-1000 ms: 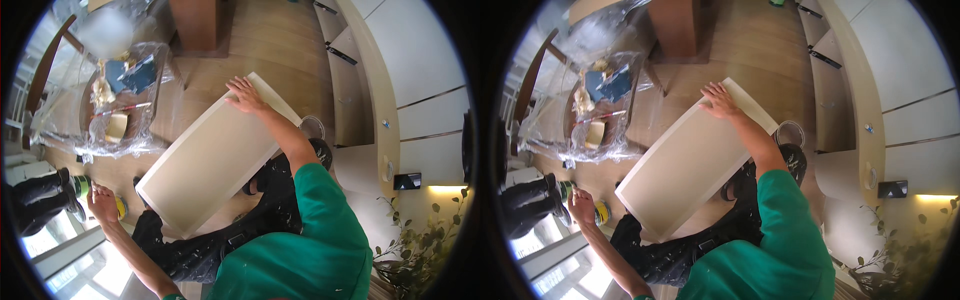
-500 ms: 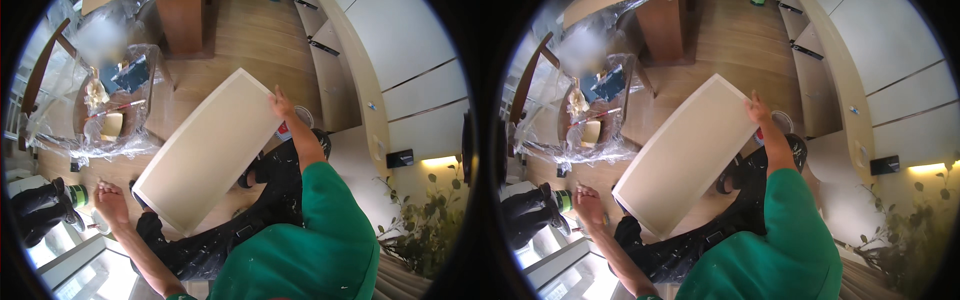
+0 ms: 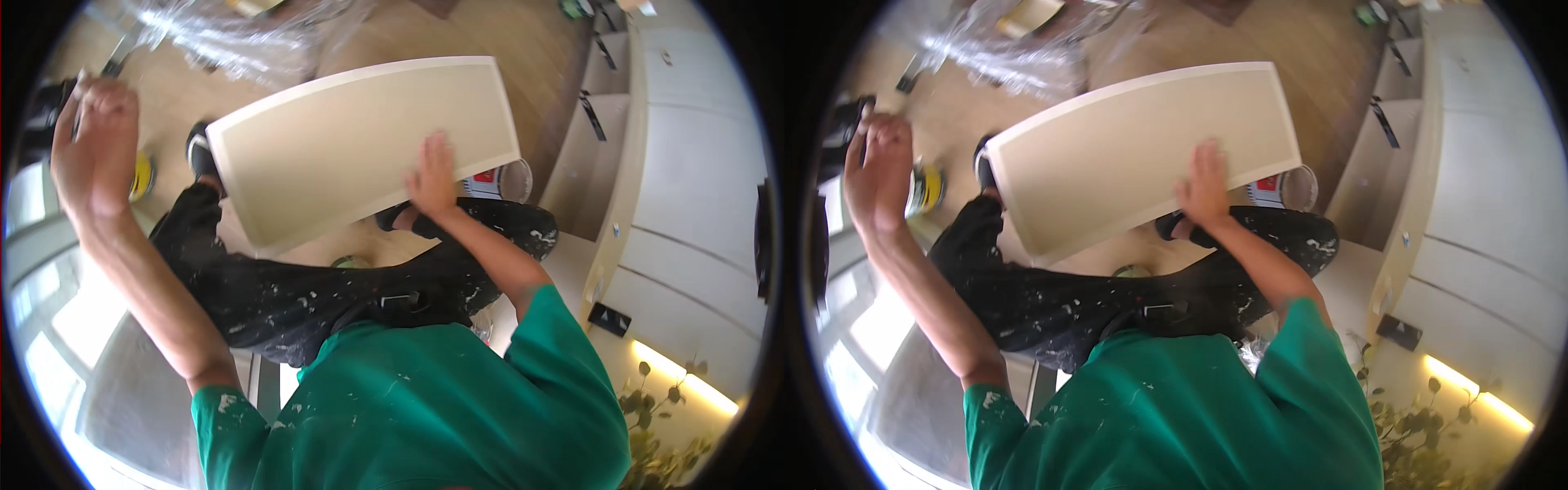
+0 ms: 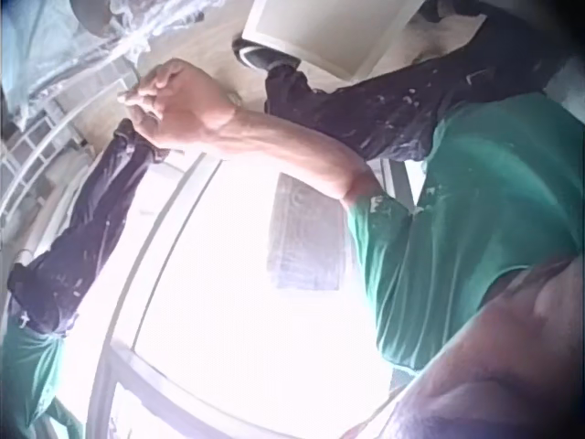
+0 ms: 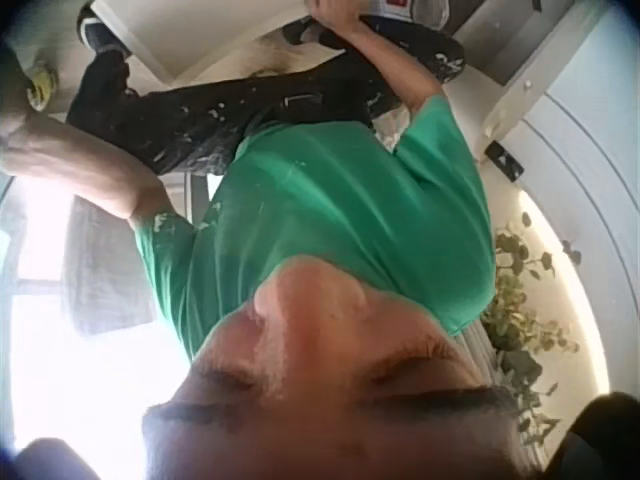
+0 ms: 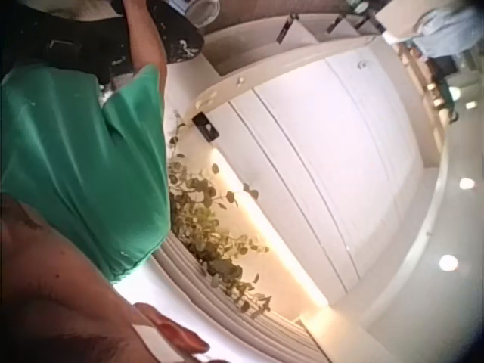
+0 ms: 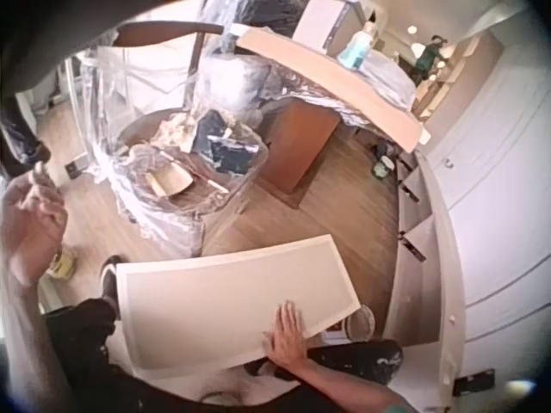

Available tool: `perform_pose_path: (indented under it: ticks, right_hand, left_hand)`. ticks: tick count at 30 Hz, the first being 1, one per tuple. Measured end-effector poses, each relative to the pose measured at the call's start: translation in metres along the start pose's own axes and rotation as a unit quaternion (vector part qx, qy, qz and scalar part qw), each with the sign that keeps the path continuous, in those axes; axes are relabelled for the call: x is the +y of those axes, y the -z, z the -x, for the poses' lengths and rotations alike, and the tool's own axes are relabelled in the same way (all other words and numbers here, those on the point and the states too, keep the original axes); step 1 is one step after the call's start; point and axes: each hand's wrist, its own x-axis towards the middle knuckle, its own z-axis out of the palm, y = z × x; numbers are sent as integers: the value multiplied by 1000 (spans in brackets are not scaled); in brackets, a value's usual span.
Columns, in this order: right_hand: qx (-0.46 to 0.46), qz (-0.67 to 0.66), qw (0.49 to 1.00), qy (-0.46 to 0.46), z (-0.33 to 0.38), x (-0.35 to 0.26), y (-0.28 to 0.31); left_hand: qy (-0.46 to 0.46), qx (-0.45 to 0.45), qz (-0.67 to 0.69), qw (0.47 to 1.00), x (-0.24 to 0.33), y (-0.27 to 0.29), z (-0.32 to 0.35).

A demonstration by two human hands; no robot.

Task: The person sands the surface and edges of a wooden drawer panel using a piece of sandpaper, turning the panel over to reach different sides.

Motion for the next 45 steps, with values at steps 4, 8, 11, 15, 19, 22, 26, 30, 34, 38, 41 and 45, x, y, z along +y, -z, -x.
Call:
perform_pose_path:
  ticks: [4,8,11,15,19,22,26,30,34,38,41,45]
  right_hand:
    - [-264,-188,910,258,2,-165,-28]
    - [-232,-280,817,448,3,-249,-100]
    - [-104,-29,832,544,-3,-242,-95]
    - [-159,18,862,480,-17,-116,-20]
    - [-208,271,871,354,-36,36,45]
    - [-301,225,912,165,-42,65,91]
    - [-274,148,933,182,-23,67,104]
    - [-242,72,921,297,-30,24,71]
    - [-235,79,894,373,-47,20,44]
    - [-257,21,894,366,-46,28,42]
    - [-250,25,886,389,-55,35,44]
    - [-227,40,884,406,-64,58,38]
  left_hand:
    - [3,-9,6,1000,-6,-2,6]
    - [12,-9,14,1000,-5,11,-2]
    - [-11,11,10,1000,2,23,9]
    - [-17,12,15,1000,7,31,20]
    - [-10,29,9,999,7,36,22]
    - [-7,46,-5,999,3,39,19]
    - [-16,82,-76,994,-2,60,2]
    - [-104,303,-271,908,-42,86,-25]
    - [-90,404,-421,807,-77,173,-19]
    - [55,456,-489,741,-106,182,-4]
    - [135,446,-461,755,-120,232,15]
    - [169,436,-447,763,-132,216,19]
